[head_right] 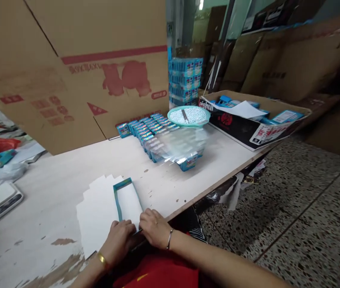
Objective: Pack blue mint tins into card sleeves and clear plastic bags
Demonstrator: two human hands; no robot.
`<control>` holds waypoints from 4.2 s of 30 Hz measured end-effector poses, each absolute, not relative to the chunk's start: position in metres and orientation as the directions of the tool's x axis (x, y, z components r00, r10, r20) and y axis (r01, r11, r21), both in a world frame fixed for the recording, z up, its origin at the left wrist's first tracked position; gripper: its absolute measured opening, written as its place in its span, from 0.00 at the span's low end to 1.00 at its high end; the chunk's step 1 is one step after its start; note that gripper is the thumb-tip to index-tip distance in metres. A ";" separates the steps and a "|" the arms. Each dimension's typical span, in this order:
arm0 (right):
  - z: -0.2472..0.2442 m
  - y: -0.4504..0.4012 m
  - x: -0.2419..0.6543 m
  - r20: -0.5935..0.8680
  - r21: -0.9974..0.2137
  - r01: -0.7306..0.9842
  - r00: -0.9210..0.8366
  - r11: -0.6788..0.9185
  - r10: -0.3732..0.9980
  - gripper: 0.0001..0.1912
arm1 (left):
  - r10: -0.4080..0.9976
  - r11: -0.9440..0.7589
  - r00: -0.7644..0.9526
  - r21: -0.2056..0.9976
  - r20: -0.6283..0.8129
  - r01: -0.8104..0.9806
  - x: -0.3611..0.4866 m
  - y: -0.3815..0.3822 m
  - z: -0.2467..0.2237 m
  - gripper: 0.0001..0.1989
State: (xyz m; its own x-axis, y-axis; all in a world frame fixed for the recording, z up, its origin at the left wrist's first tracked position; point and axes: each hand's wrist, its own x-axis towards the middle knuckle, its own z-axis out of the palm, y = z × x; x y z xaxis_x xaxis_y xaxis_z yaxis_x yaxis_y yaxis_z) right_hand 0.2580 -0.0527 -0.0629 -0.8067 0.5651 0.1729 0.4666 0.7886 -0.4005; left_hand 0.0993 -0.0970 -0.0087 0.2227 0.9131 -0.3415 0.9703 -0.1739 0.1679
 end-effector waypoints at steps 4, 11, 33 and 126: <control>-0.059 -0.048 0.254 0.138 -0.374 0.471 -0.823 0.799 0.551 0.04 | 0.859 -0.105 0.209 0.237 -0.467 0.966 0.095 -0.083 0.000 0.09; -0.056 -0.048 0.261 0.274 -0.620 0.395 -0.701 0.678 0.658 0.13 | 0.798 -0.028 0.161 0.231 -0.581 0.973 0.099 -0.070 0.007 0.04; -0.041 0.040 0.291 0.177 -0.795 0.568 -0.117 0.212 0.977 0.14 | 0.929 -0.241 0.224 -0.020 -0.295 0.970 0.072 0.212 0.045 0.07; -0.052 0.275 0.143 -0.132 -0.321 0.582 -0.809 0.747 0.573 0.56 | 0.989 -0.068 0.120 0.435 -0.092 0.898 0.010 -0.009 0.038 0.20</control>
